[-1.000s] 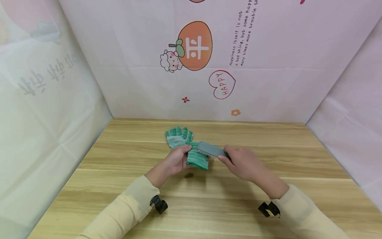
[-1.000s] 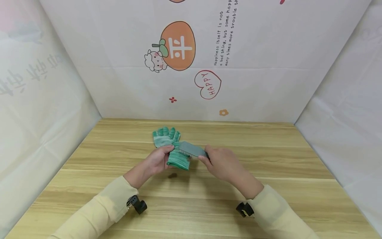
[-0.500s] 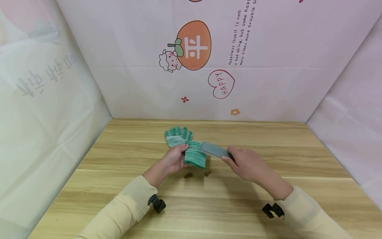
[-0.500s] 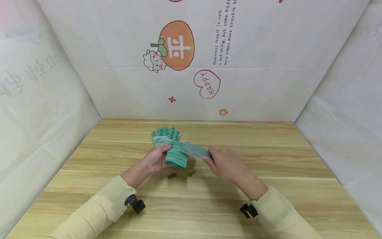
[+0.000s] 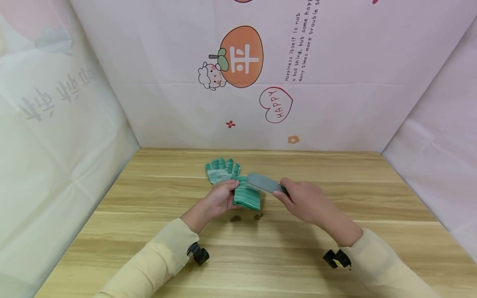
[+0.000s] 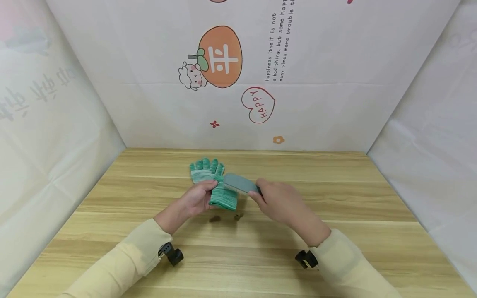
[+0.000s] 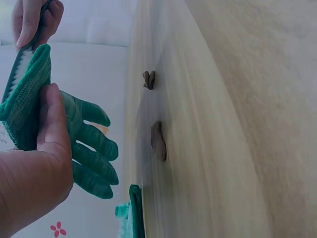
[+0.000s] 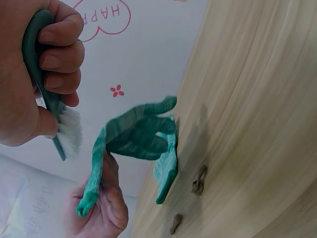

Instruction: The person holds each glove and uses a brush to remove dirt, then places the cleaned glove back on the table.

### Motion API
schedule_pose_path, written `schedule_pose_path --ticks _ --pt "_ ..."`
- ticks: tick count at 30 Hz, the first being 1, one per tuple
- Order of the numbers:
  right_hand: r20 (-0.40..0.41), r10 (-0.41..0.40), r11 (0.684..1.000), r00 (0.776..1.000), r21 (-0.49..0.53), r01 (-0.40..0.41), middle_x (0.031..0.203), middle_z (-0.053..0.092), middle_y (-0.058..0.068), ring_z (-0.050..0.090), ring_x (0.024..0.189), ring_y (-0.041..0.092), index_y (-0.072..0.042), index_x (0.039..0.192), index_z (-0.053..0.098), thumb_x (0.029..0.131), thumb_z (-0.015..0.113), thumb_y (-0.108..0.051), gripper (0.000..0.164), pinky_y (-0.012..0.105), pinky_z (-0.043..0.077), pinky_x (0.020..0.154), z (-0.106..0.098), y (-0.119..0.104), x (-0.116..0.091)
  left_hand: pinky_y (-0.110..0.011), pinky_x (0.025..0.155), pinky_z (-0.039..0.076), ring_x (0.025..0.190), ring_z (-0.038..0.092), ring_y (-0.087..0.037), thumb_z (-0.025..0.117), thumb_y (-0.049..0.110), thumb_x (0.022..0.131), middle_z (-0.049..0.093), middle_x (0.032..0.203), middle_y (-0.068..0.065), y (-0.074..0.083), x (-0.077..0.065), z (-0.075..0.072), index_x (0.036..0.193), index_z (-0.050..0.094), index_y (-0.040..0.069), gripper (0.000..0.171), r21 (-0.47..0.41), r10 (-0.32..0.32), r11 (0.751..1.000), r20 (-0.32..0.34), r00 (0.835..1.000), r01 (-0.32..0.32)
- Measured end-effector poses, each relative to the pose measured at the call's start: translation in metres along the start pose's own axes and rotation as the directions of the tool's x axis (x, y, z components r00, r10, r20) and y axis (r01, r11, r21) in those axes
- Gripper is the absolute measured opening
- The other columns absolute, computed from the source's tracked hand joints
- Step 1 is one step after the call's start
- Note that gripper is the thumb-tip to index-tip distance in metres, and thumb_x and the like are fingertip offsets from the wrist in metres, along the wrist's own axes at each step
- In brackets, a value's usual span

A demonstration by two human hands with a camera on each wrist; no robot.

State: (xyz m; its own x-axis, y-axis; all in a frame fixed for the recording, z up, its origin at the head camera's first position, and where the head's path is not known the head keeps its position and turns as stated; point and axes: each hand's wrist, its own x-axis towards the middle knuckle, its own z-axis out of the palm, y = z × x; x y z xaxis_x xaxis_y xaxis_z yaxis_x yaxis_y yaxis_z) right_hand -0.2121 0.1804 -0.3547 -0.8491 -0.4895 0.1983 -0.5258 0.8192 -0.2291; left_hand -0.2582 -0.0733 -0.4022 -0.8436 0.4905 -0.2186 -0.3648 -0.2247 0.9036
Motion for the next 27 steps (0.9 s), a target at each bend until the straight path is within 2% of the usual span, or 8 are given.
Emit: schedule_pose_path --ticks 7,15,19,27 --pt "-0.013 -0.048 0.999 0.999 -0.018 0.048 0.062 0.042 -0.005 0.038 0.051 0.009 -0.009 0.092 0.052 0.100 0.056 -0.034 0.026 0.026 0.034 0.048 0.006 -0.008 0.006 -0.038 0.081 0.054 0.086 0.068 -0.015 0.023 0.017 0.109 0.062 0.101 -0.005 0.000 0.002 0.008 0.123 0.047 0.003 0.031 -0.009 0.005 1.000 0.047 0.999 -0.005" --pt "-0.052 -0.095 0.995 0.994 -0.034 0.093 0.058 0.039 -0.008 0.035 0.050 0.007 -0.011 0.087 0.049 0.099 0.059 -0.030 0.024 0.025 0.032 0.047 0.010 -0.004 0.001 -0.034 0.073 0.056 0.082 0.068 -0.015 0.028 0.017 0.109 0.067 0.092 -0.005 0.005 0.003 0.008 0.119 0.048 0.001 0.028 -0.100 0.004 0.995 0.009 1.000 -0.004" --pt "-0.059 -0.106 0.994 0.993 -0.033 0.104 0.058 0.038 -0.008 0.035 0.050 0.006 -0.012 0.086 0.048 0.098 0.060 -0.029 0.024 0.024 0.031 0.047 0.011 -0.002 -0.002 -0.032 0.072 0.055 0.081 0.068 -0.014 0.028 0.017 0.109 0.068 0.091 -0.004 0.006 0.004 0.007 0.119 0.048 0.000 0.028 -0.091 0.007 0.996 0.014 1.000 -0.005" --pt "-0.045 -0.079 0.997 0.996 -0.007 0.079 0.058 0.036 -0.008 0.033 0.050 0.005 -0.014 0.085 0.047 0.101 0.055 -0.032 0.026 0.023 0.029 0.047 0.012 0.005 -0.011 -0.029 0.067 0.055 0.073 0.067 -0.012 0.030 0.016 0.108 0.067 0.083 -0.003 0.007 0.006 0.006 0.106 0.050 0.002 0.025 -0.095 0.007 0.995 -0.027 1.000 -0.009"
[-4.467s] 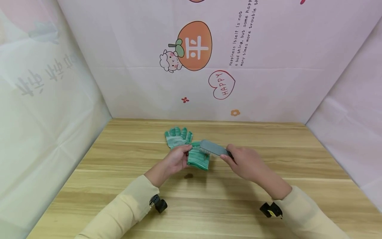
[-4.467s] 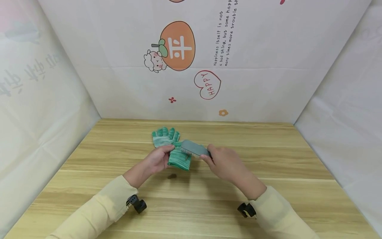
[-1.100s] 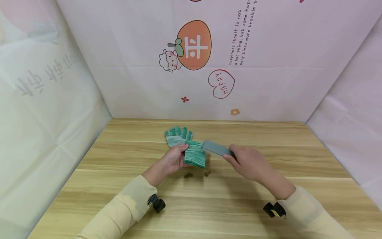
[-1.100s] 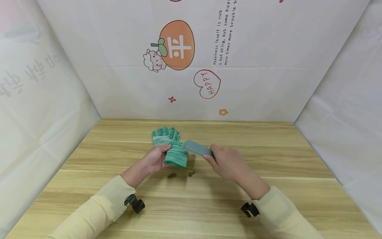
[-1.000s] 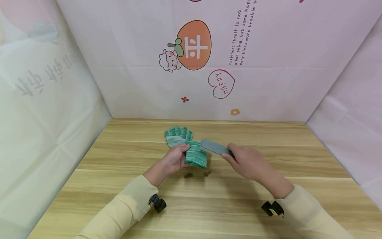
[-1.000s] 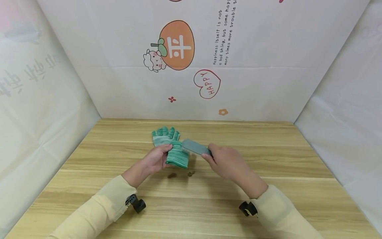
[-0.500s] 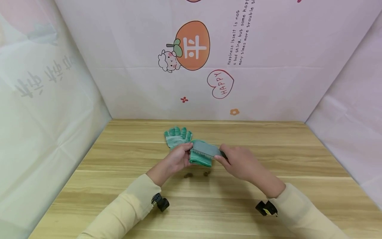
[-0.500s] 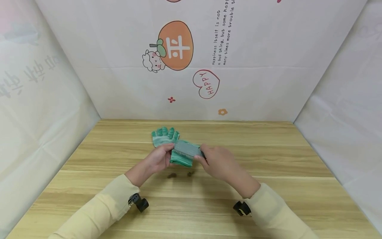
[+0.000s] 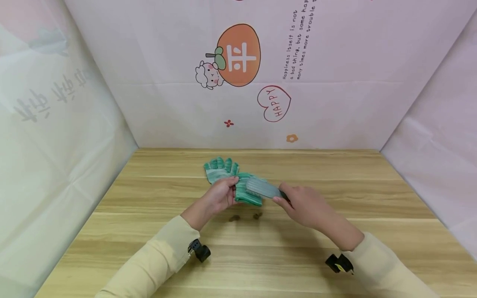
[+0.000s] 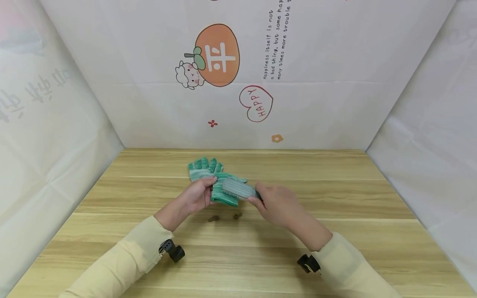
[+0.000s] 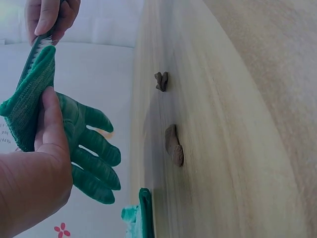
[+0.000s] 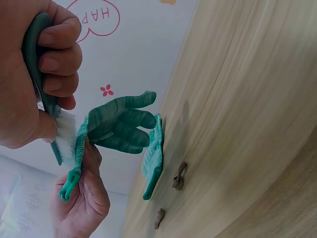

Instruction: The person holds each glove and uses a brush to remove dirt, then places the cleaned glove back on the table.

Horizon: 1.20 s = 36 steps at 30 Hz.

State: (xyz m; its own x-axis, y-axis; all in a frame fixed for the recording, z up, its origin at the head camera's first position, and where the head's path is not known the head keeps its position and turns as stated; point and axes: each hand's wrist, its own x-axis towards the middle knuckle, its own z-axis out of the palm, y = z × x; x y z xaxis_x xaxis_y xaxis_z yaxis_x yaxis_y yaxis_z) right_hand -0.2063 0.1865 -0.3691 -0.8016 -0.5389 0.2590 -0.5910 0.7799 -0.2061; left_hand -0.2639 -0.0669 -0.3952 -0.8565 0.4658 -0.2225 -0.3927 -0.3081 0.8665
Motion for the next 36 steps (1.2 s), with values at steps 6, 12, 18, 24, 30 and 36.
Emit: schedule_pose_path --ticks 6,12,18,24,30,36 --pt "0.012 0.017 1.000 1.000 -0.001 -0.017 0.059 0.037 -0.008 0.033 0.049 0.004 -0.013 0.090 0.048 0.101 0.055 -0.033 0.023 0.023 0.029 0.047 -0.001 0.005 -0.006 -0.028 0.066 0.055 0.072 0.066 -0.012 0.031 0.015 0.108 0.066 0.083 -0.004 0.003 0.000 -0.005 0.105 0.050 0.002 0.023 -0.010 0.005 1.000 -0.015 1.000 -0.005" --pt "0.044 0.057 0.998 0.997 0.010 -0.057 0.059 0.038 -0.008 0.033 0.049 0.005 -0.013 0.088 0.049 0.101 0.054 -0.032 0.023 0.023 0.030 0.047 -0.005 0.011 -0.006 -0.027 0.065 0.054 0.073 0.066 -0.012 0.030 0.014 0.108 0.066 0.086 -0.005 0.008 -0.003 -0.009 0.109 0.048 0.003 0.022 -0.011 0.011 1.000 -0.029 1.000 -0.011" --pt "0.008 0.046 0.999 0.999 -0.011 -0.046 0.060 0.038 -0.006 0.033 0.048 0.008 -0.012 0.088 0.049 0.102 0.053 -0.033 0.025 0.025 0.029 0.046 -0.013 0.011 0.002 -0.027 0.066 0.054 0.073 0.066 -0.012 0.031 0.015 0.108 0.067 0.086 -0.004 0.009 -0.003 -0.009 0.109 0.051 0.002 0.024 0.039 0.021 0.999 0.010 1.000 -0.021" --pt "0.032 0.059 0.998 0.998 -0.031 -0.058 0.061 0.041 -0.006 0.036 0.049 0.009 -0.013 0.092 0.050 0.102 0.050 -0.039 0.028 0.026 0.031 0.047 -0.015 0.001 0.015 -0.024 0.058 0.048 0.061 0.054 -0.009 0.030 0.016 0.108 0.058 0.077 -0.001 0.005 -0.001 -0.002 0.100 0.049 0.005 0.022 0.074 0.002 0.997 0.046 0.999 -0.005" --pt "0.025 0.003 0.999 1.000 -0.041 -0.002 0.059 0.040 -0.007 0.037 0.050 0.008 -0.011 0.092 0.050 0.101 0.055 -0.035 0.025 0.025 0.032 0.047 -0.006 -0.005 0.020 -0.025 0.060 0.050 0.064 0.056 -0.009 0.027 0.015 0.108 0.057 0.083 -0.003 0.004 0.001 0.004 0.111 0.047 0.005 0.022 0.061 0.011 0.998 0.057 0.998 -0.014" --pt "0.000 -0.027 0.999 1.000 -0.024 0.027 0.061 0.040 -0.008 0.037 0.051 0.007 -0.011 0.090 0.050 0.100 0.057 -0.032 0.024 0.025 0.034 0.048 -0.001 -0.004 0.017 -0.025 0.055 0.044 0.058 0.046 -0.010 0.030 0.018 0.109 0.054 0.078 -0.002 0.004 0.002 0.001 0.103 0.048 0.006 0.022 0.042 0.019 0.999 0.066 0.998 -0.022"
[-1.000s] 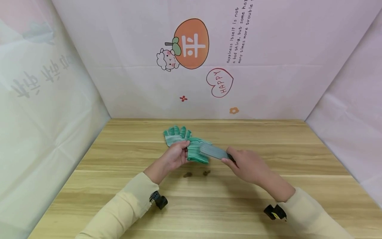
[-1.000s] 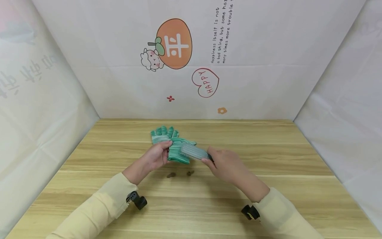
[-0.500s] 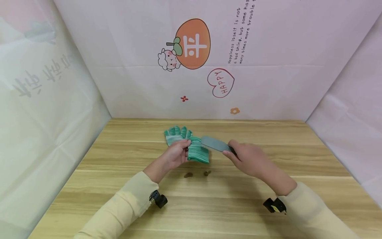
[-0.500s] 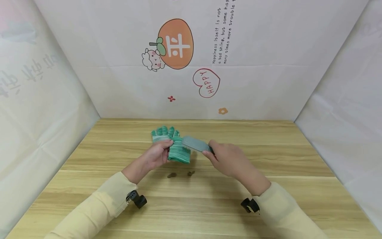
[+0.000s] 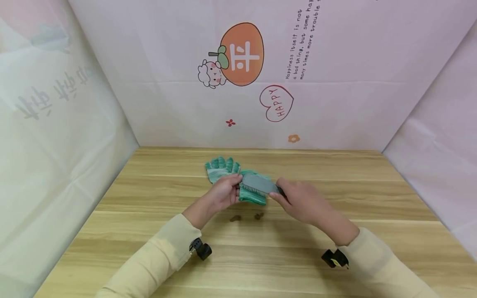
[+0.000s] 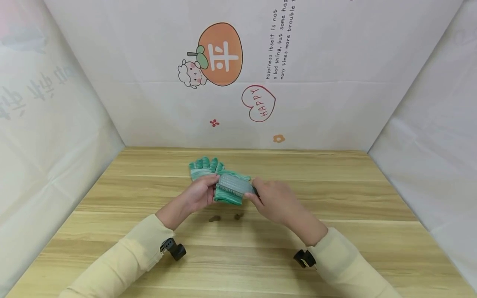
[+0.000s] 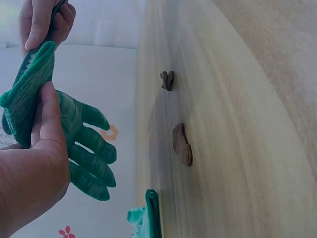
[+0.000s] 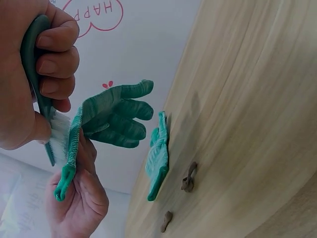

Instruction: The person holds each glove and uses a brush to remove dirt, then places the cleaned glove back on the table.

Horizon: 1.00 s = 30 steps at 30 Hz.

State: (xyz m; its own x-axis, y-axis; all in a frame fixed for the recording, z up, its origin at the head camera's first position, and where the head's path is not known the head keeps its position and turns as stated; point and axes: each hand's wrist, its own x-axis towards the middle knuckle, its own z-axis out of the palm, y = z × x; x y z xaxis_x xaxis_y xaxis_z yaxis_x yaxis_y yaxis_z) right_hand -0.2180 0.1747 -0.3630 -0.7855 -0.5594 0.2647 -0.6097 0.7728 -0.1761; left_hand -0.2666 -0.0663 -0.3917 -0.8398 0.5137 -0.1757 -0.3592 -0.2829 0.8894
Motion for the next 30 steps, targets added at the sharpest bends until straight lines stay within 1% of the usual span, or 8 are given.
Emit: schedule_pose_path --ticks 1,6,9,11,13,17,20,30 --pt "-0.001 -0.002 1.000 1.000 0.000 0.002 0.061 0.040 -0.008 0.037 0.051 0.007 -0.011 0.090 0.050 0.100 0.057 -0.032 0.024 0.025 0.034 0.047 0.000 0.001 -0.001 -0.025 0.054 0.041 0.057 0.042 -0.010 0.030 0.018 0.109 0.052 0.076 -0.002 0.000 0.000 -0.001 0.101 0.047 0.006 0.022 0.002 -0.001 1.000 0.004 1.000 0.001" --pt "-0.013 -0.003 1.000 1.000 -0.002 0.003 0.059 0.038 -0.008 0.034 0.050 0.006 -0.012 0.089 0.049 0.100 0.057 -0.031 0.024 0.024 0.031 0.048 0.003 0.005 -0.006 -0.026 0.056 0.038 0.058 0.038 -0.011 0.031 0.018 0.109 0.047 0.075 -0.001 0.001 0.002 0.000 0.097 0.043 0.008 0.019 0.021 -0.002 1.000 0.007 1.000 0.002" --pt "-0.014 0.002 1.000 1.000 0.009 -0.002 0.059 0.038 -0.008 0.033 0.049 0.006 -0.011 0.090 0.049 0.100 0.056 -0.030 0.023 0.024 0.031 0.047 0.003 0.007 -0.009 -0.026 0.058 0.043 0.059 0.044 -0.011 0.032 0.017 0.108 0.049 0.075 -0.002 0.002 0.003 -0.001 0.095 0.042 0.008 0.019 0.024 -0.010 1.000 -0.010 1.000 0.010" --pt "-0.002 0.014 1.000 1.000 0.020 -0.014 0.060 0.038 -0.008 0.033 0.049 0.005 -0.011 0.091 0.050 0.101 0.055 -0.031 0.023 0.024 0.031 0.047 0.003 0.009 -0.011 -0.026 0.059 0.048 0.060 0.050 -0.010 0.031 0.016 0.108 0.052 0.076 -0.002 0.003 0.003 -0.002 0.095 0.042 0.008 0.019 0.023 -0.013 1.000 -0.021 1.000 0.013" --pt "0.013 0.030 0.999 0.999 0.034 -0.030 0.060 0.039 -0.008 0.034 0.049 0.006 -0.010 0.092 0.050 0.102 0.053 -0.031 0.023 0.024 0.031 0.047 0.002 0.011 -0.013 -0.026 0.059 0.049 0.060 0.053 -0.010 0.031 0.016 0.108 0.053 0.075 -0.002 0.004 0.004 -0.003 0.095 0.042 0.008 0.018 0.017 -0.013 1.000 -0.032 0.999 0.014" --pt "0.030 0.064 0.997 0.998 0.041 -0.065 0.061 0.040 -0.007 0.035 0.049 0.007 -0.010 0.094 0.051 0.102 0.051 -0.032 0.024 0.025 0.031 0.048 0.000 0.014 -0.017 -0.025 0.055 0.043 0.055 0.042 -0.009 0.031 0.016 0.108 0.044 0.071 0.000 0.006 0.005 -0.003 0.093 0.038 0.009 0.018 0.007 -0.011 1.000 -0.032 0.999 0.011" --pt "0.032 0.077 0.996 0.996 0.032 -0.078 0.061 0.040 -0.007 0.035 0.049 0.007 -0.011 0.094 0.051 0.103 0.050 -0.034 0.025 0.025 0.031 0.047 -0.001 0.016 -0.020 -0.024 0.053 0.041 0.054 0.037 -0.010 0.031 0.016 0.108 0.041 0.070 -0.001 0.007 0.005 -0.003 0.093 0.037 0.009 0.017 0.010 -0.010 1.000 -0.034 0.999 0.011" --pt "0.029 0.120 0.993 0.992 0.018 -0.121 0.060 0.040 -0.007 0.035 0.048 0.007 -0.012 0.091 0.050 0.102 0.052 -0.033 0.024 0.025 0.031 0.046 -0.006 0.025 -0.031 -0.027 0.061 0.053 0.062 0.058 -0.010 0.030 0.016 0.109 0.057 0.077 -0.003 0.010 0.009 -0.002 0.101 0.045 0.006 0.020 0.031 -0.009 0.999 -0.046 0.999 0.010"
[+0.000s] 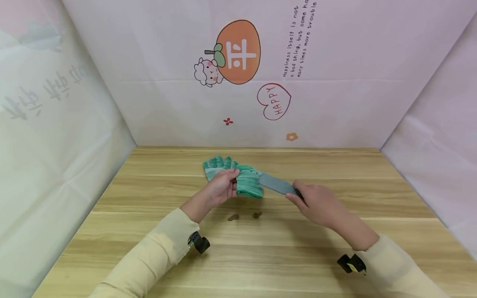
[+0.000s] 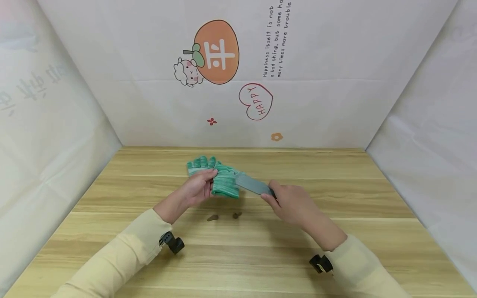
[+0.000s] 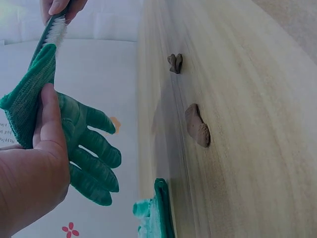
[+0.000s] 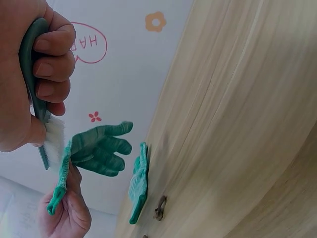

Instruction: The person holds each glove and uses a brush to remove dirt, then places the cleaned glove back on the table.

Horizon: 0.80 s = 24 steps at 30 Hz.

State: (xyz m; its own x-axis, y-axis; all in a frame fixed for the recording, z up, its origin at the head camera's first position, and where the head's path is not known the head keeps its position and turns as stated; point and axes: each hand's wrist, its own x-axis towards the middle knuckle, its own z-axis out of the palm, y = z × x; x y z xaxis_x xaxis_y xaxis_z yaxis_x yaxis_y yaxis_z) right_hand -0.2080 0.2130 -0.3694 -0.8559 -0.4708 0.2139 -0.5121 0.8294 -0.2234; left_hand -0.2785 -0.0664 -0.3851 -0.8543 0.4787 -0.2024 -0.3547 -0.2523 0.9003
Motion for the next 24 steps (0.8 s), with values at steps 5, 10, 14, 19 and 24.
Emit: schedule_pose_path --ticks 5,10,14,19,24 --pt "-0.003 0.017 1.000 1.000 -0.010 -0.017 0.061 0.040 -0.007 0.036 0.049 0.008 -0.013 0.090 0.049 0.102 0.052 -0.034 0.024 0.025 0.031 0.047 -0.002 0.007 -0.004 -0.026 0.061 0.050 0.063 0.056 -0.010 0.031 0.016 0.108 0.055 0.079 -0.003 0.001 0.003 0.001 0.102 0.044 0.006 0.018 0.015 0.001 1.000 0.004 1.000 -0.002" --pt "-0.001 0.028 1.000 1.000 -0.006 -0.028 0.061 0.040 -0.007 0.035 0.049 0.008 -0.012 0.090 0.049 0.102 0.053 -0.033 0.024 0.026 0.031 0.047 -0.003 0.013 -0.010 -0.025 0.057 0.036 0.059 0.040 -0.010 0.035 0.016 0.108 0.045 0.074 -0.001 0.002 0.007 0.005 0.092 0.041 0.008 0.018 0.027 -0.009 1.000 -0.022 1.000 0.010" --pt "0.013 0.049 0.999 0.999 0.007 -0.049 0.062 0.040 -0.006 0.036 0.050 0.008 -0.012 0.090 0.049 0.102 0.052 -0.033 0.024 0.026 0.032 0.047 -0.005 0.019 -0.015 -0.024 0.055 0.032 0.055 0.038 -0.009 0.040 0.014 0.106 0.043 0.069 0.001 0.004 0.010 0.006 0.100 0.043 0.005 0.011 0.042 -0.004 0.999 -0.032 0.999 0.006" --pt "0.016 0.066 0.998 0.998 0.002 -0.066 0.061 0.040 -0.006 0.036 0.049 0.008 -0.012 0.090 0.049 0.102 0.052 -0.034 0.026 0.026 0.032 0.046 -0.006 0.024 -0.020 -0.024 0.053 0.028 0.052 0.033 -0.008 0.044 0.009 0.104 0.036 0.065 0.002 0.008 0.013 0.007 0.134 0.030 0.003 0.034 0.073 0.002 0.997 -0.022 1.000 0.000" --pt "0.016 0.077 0.997 0.997 -0.007 -0.077 0.061 0.040 -0.006 0.036 0.049 0.008 -0.012 0.090 0.049 0.102 0.052 -0.034 0.026 0.026 0.032 0.047 -0.009 0.028 -0.024 -0.021 0.056 0.043 0.058 0.050 -0.008 0.045 0.007 0.104 0.050 0.070 -0.001 0.012 0.019 0.009 0.100 0.042 0.006 0.005 0.085 0.009 0.996 -0.022 1.000 -0.007"
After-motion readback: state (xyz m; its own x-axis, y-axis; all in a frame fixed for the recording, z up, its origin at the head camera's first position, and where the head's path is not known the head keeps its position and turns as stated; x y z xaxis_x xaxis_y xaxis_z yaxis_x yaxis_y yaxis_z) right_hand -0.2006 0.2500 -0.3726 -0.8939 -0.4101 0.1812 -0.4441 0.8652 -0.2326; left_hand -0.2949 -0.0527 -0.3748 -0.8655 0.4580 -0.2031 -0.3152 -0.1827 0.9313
